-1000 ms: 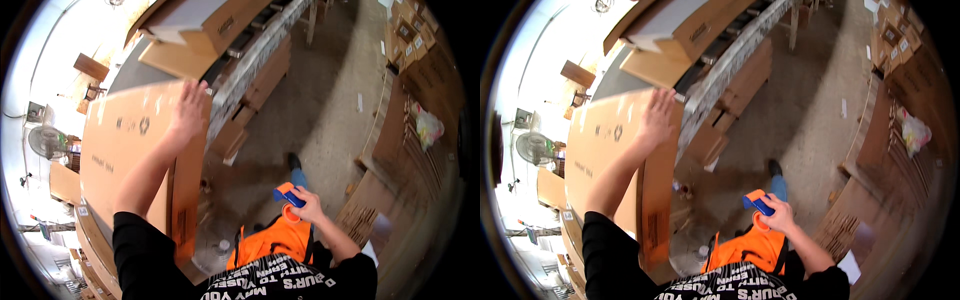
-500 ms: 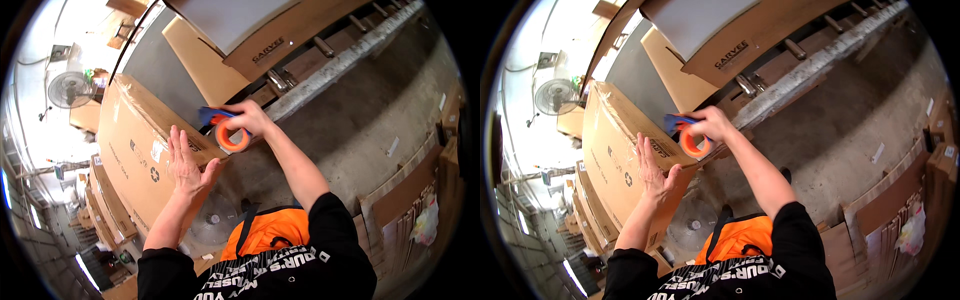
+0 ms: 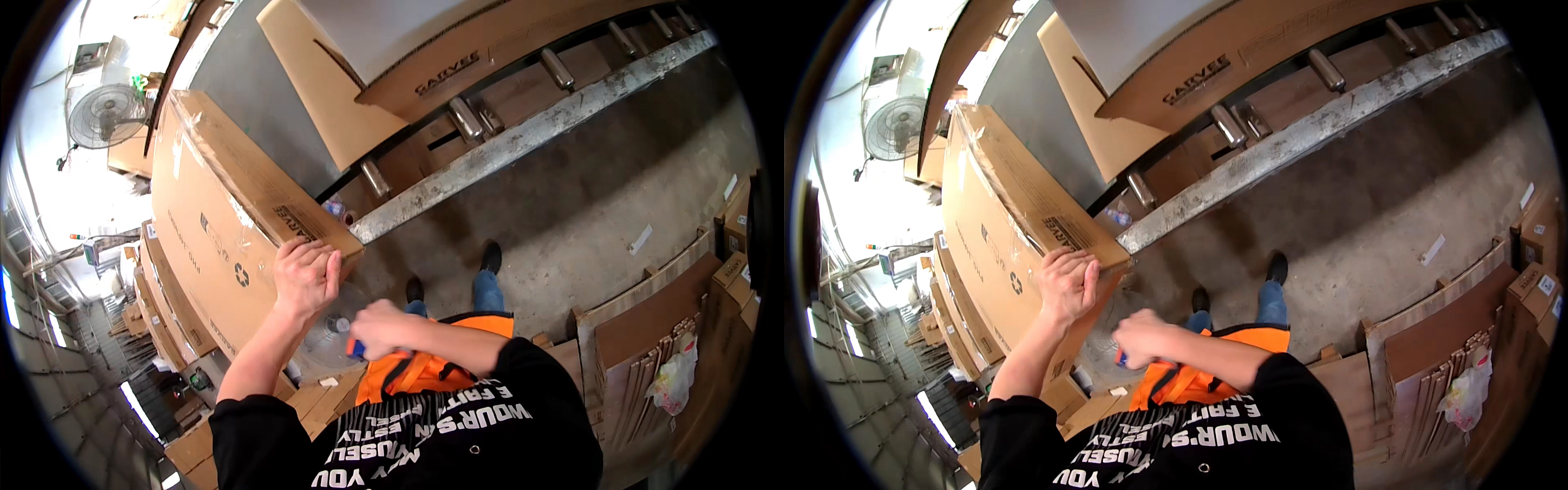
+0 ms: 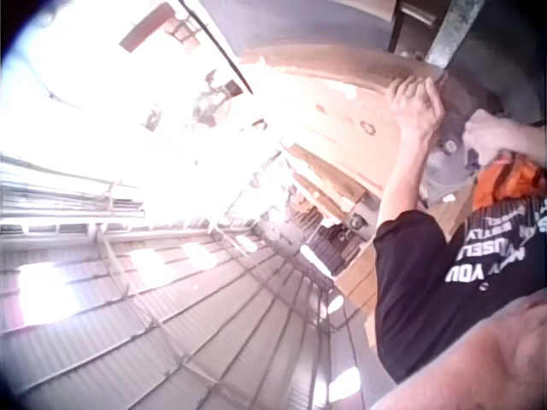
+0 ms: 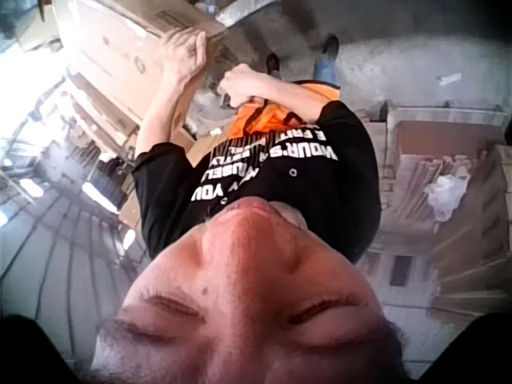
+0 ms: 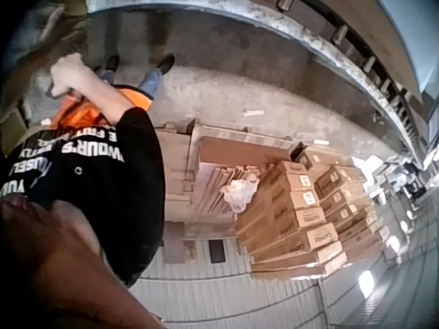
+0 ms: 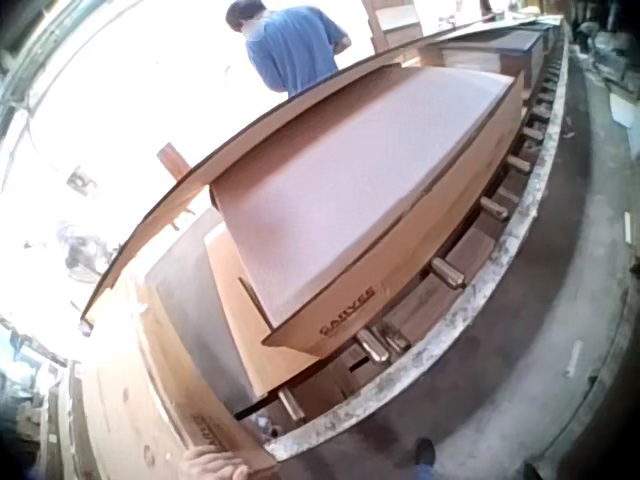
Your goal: The person places foam sheets into a large cardboard box on a conveyor belt, folds the box closed, and seals the seams and edges with tape using a handheld tape dispenser.
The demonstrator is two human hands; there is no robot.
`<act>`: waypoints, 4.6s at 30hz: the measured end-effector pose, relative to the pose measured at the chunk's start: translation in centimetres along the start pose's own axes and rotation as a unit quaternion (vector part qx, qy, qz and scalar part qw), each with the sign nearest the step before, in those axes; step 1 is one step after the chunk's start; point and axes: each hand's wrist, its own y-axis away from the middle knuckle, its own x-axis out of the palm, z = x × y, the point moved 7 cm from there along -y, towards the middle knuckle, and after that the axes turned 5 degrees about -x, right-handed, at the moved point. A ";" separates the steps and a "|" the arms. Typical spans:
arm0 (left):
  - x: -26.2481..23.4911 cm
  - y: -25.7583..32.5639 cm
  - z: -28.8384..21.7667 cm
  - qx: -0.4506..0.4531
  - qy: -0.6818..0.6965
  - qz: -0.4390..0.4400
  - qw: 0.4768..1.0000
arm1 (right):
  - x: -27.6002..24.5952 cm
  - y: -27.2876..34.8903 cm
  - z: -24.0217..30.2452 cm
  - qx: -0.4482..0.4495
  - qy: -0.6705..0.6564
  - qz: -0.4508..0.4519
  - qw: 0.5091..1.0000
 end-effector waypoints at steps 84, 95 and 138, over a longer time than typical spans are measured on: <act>-5.3 8.1 12.7 -0.153 0.316 -0.060 0.934 | -1.8 3.8 -3.5 -0.112 -0.874 -0.279 0.382; 0.0 14.1 9.7 -0.058 0.033 -0.066 0.996 | -8.1 -8.7 -9.6 -0.051 -0.450 -0.332 0.827; -0.6 -25.6 -3.6 -0.102 0.043 0.051 0.993 | -5.0 51.3 -11.8 0.105 -0.202 -0.908 0.351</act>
